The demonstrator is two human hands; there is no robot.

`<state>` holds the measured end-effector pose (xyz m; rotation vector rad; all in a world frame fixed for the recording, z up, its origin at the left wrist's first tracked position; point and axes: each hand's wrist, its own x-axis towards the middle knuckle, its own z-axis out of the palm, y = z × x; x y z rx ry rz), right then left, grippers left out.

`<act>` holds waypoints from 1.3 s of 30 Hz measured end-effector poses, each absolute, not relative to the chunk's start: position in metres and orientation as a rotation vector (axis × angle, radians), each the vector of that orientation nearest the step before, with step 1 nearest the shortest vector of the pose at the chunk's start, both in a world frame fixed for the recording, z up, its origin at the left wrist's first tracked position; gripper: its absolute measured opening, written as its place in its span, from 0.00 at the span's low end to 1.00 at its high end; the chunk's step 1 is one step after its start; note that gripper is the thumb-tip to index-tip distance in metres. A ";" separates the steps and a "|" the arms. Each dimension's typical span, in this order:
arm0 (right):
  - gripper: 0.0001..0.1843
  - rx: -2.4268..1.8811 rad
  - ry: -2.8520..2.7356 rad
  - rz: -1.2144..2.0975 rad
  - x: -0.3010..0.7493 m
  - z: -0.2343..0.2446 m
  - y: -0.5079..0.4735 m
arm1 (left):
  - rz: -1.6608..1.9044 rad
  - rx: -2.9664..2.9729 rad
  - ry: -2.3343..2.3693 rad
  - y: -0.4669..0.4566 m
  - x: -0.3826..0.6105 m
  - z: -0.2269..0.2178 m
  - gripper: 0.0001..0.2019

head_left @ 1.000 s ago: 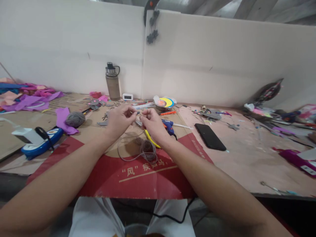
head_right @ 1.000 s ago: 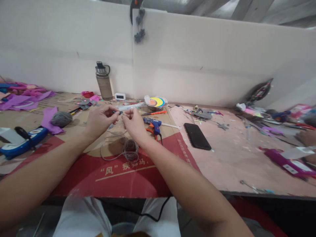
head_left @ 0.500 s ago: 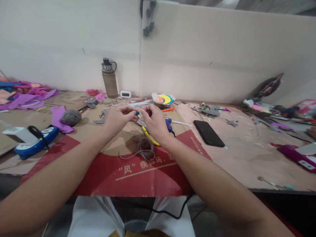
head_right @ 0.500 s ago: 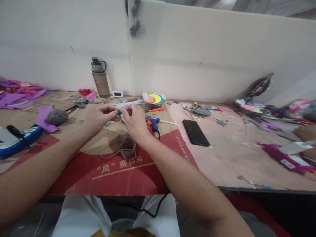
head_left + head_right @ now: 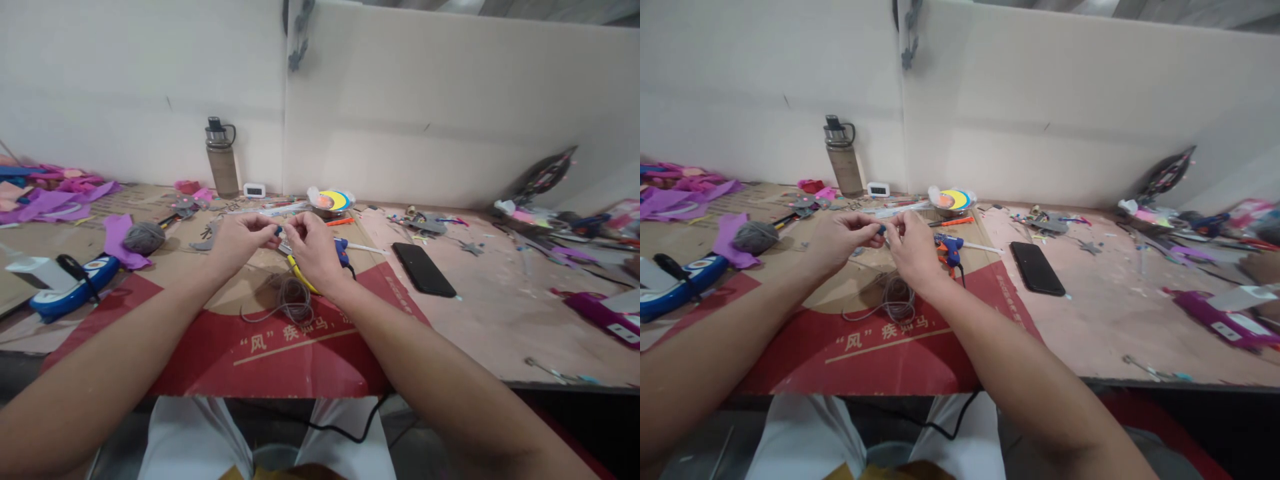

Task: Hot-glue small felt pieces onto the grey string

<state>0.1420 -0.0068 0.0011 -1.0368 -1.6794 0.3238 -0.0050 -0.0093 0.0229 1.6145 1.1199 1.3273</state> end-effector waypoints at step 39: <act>0.04 -1.045 -1.776 0.244 0.147 0.003 -0.006 | 1.169 1.723 1.036 0.005 -0.015 0.014 0.09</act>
